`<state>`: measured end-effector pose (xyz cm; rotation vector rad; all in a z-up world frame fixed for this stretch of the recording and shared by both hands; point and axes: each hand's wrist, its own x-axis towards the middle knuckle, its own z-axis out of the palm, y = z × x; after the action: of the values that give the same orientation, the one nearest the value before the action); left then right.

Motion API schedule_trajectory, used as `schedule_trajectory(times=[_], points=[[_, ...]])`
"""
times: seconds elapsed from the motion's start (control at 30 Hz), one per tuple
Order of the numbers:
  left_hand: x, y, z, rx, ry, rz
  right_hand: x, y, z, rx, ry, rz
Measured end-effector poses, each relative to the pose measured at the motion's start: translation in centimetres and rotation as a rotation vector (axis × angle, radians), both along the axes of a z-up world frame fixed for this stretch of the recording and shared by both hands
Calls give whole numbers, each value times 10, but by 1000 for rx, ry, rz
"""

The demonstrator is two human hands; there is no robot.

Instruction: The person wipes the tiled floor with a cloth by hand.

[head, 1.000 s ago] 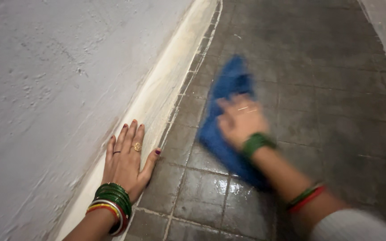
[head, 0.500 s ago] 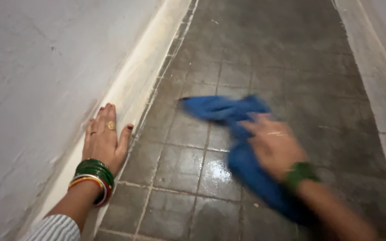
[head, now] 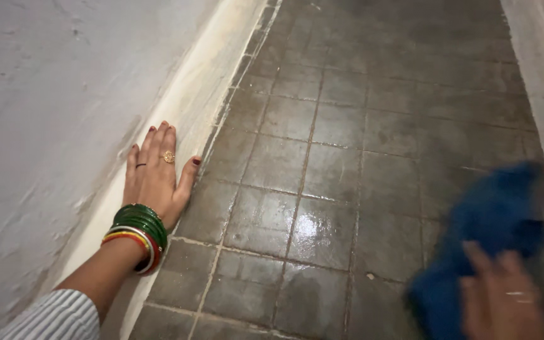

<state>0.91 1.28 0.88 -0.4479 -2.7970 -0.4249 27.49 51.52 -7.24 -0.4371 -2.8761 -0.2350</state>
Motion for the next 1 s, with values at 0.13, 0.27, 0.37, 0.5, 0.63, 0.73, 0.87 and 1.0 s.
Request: schedule_trajectory(times=[0.13, 0.27, 0.37, 0.5, 0.63, 0.73, 0.87, 1.0], points=[[1, -1, 2, -12, -10, -16, -40, -185, 41, -339, 229, 297], [0, -3, 3, 39, -20, -22, -102, -291, 89, -525, 203, 670], [0, -6, 1, 76, 30, -37, -152, -322, 94, -593, 240, 734], [-2, -5, 0, 61, 31, -19, -229, -307, 77, -547, 318, 735], [-1, -4, 0, 51, 19, -3, -287, -236, 62, -479, 361, 630], [-1, -5, 1, 44, 27, -1, -295, -146, 55, -357, 351, 485], [-1, -4, -1, 31, 11, 10, -244, -14, 43, -360, 282, 244], [-1, -6, -2, 24, -2, 19, -157, 61, 26, -125, 325, 110]])
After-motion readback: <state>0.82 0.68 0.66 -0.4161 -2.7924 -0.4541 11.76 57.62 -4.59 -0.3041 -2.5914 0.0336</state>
